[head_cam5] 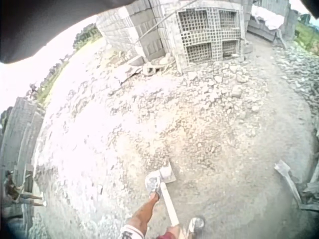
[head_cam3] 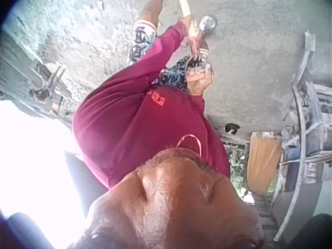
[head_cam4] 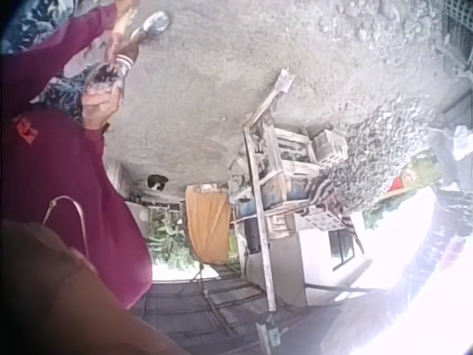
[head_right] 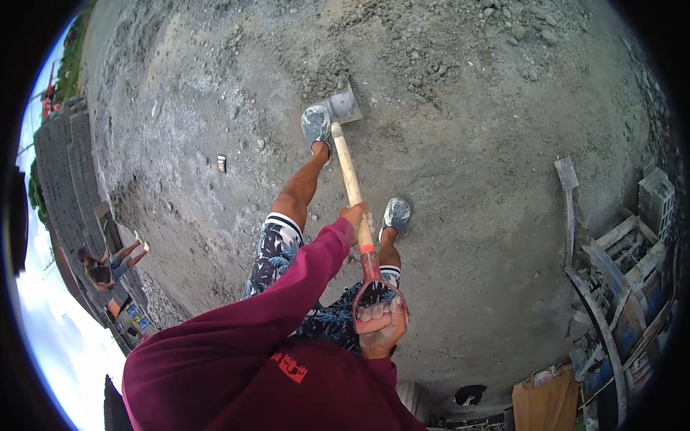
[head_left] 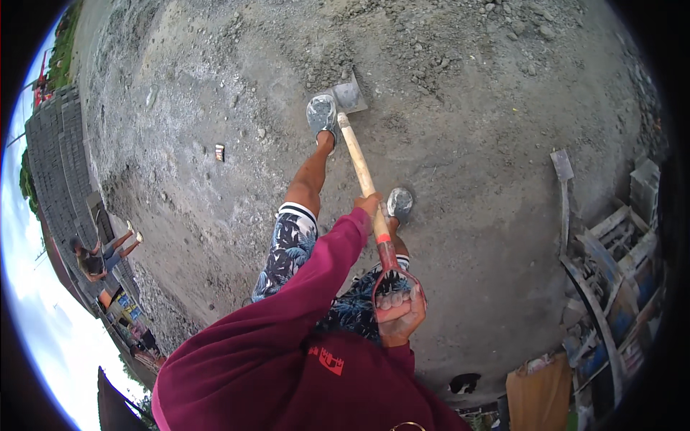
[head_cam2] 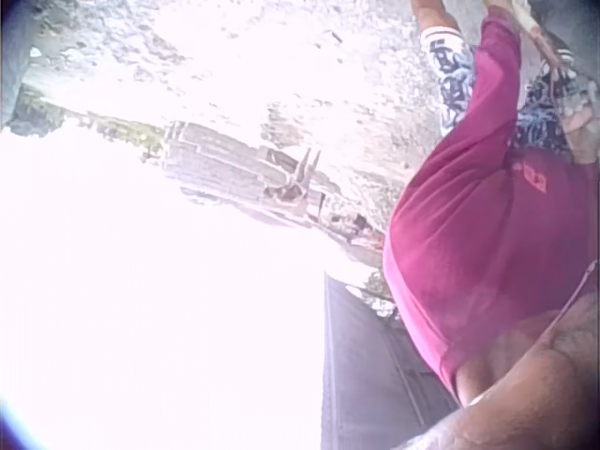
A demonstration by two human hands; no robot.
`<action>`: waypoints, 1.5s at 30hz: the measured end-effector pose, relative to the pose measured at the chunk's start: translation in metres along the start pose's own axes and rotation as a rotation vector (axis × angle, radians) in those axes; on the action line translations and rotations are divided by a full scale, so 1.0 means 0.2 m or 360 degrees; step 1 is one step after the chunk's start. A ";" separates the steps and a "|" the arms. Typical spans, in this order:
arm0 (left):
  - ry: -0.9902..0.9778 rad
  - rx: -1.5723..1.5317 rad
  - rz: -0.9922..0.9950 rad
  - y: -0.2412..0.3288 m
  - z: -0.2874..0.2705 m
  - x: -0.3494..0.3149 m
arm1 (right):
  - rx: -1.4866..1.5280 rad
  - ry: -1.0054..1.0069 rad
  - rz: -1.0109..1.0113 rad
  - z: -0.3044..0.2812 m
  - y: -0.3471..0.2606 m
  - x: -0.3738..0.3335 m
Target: The person cleans a shovel with a thin stick before using the shovel to dig into a pile of sand and move the sand.
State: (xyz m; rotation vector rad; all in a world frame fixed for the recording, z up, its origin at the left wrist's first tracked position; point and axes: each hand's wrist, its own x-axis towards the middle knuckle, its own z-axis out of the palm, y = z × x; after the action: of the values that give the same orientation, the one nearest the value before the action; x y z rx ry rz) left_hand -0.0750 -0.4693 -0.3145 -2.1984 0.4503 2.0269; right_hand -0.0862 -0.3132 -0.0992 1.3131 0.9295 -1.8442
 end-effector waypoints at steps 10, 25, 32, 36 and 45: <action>-0.0166 -0.0196 -0.0035 0.18 0.31 0.08 | -0.0116 -0.0151 -0.0232 0.23 -0.14 0.34; 0.0007 0.0099 0.0071 0.64 0.00 0.26 | 0.0097 -0.0301 0.0056 0.42 0.20 0.35; -0.0256 0.0102 0.0111 0.90 -0.18 0.19 | -0.0327 -0.0166 -0.0167 0.75 0.37 0.11; -0.0206 -0.0096 0.0067 1.12 -0.13 0.24 | -0.0092 -0.0325 -0.0180 1.01 0.32 0.20; -0.0207 0.0121 0.0256 1.23 -0.19 0.30 | -0.0289 -0.0264 -0.0162 0.94 0.54 0.35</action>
State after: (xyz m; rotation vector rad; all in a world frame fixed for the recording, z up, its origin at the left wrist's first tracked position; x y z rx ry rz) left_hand -0.1083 -0.7219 -0.3414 -2.0312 0.6965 2.1767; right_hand -0.1027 -0.5364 -0.1402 1.0041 1.0631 -1.8644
